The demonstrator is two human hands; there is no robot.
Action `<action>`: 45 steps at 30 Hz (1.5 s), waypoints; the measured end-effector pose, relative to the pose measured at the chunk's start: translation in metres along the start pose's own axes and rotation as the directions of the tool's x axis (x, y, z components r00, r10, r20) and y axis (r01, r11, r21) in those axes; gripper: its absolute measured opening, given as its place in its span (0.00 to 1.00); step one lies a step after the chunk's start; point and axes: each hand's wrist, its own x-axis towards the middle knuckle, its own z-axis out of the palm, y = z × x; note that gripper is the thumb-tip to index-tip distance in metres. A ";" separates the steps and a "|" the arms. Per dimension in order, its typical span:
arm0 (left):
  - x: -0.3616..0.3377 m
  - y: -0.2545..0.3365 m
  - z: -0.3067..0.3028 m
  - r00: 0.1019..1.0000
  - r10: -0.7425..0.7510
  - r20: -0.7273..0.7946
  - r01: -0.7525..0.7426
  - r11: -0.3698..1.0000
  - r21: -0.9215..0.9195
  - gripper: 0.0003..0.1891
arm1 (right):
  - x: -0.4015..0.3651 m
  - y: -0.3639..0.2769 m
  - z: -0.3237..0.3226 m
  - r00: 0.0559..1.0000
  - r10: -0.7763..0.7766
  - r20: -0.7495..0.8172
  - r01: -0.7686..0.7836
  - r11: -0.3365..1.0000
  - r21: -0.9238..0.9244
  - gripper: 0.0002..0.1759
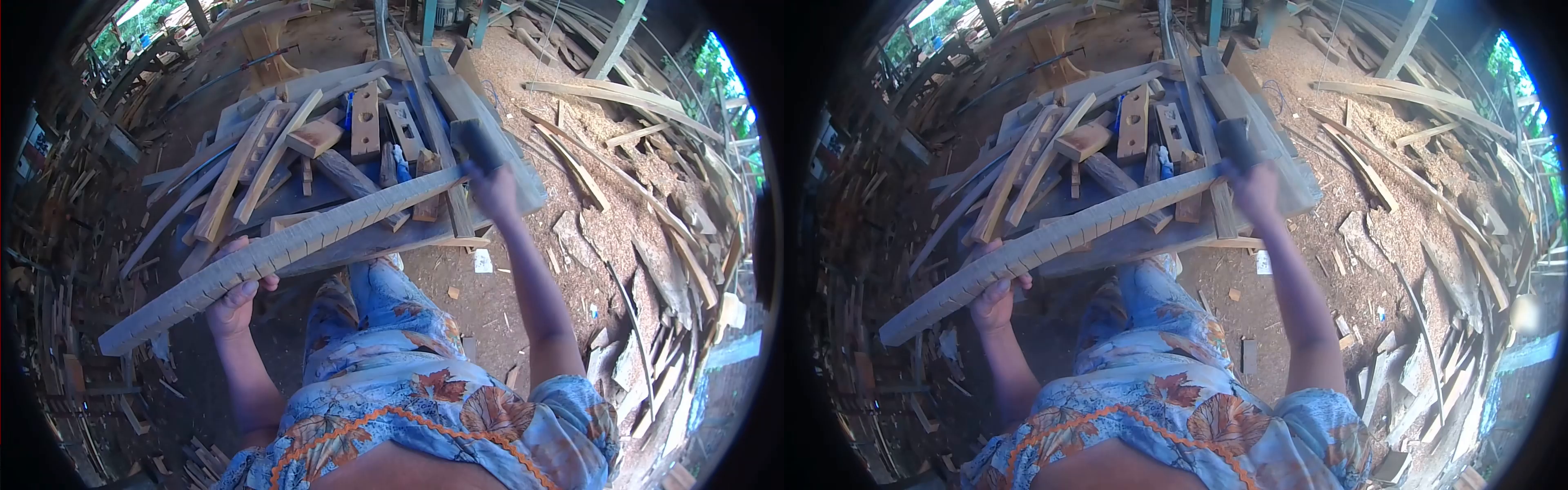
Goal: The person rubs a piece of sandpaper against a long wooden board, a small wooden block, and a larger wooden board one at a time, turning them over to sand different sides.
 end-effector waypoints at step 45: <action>-0.007 -0.002 -0.003 0.999 -0.035 -0.019 0.036 0.997 0.073 0.33 | -0.039 -0.105 0.036 0.858 -0.513 0.018 0.498 0.840 0.215 0.31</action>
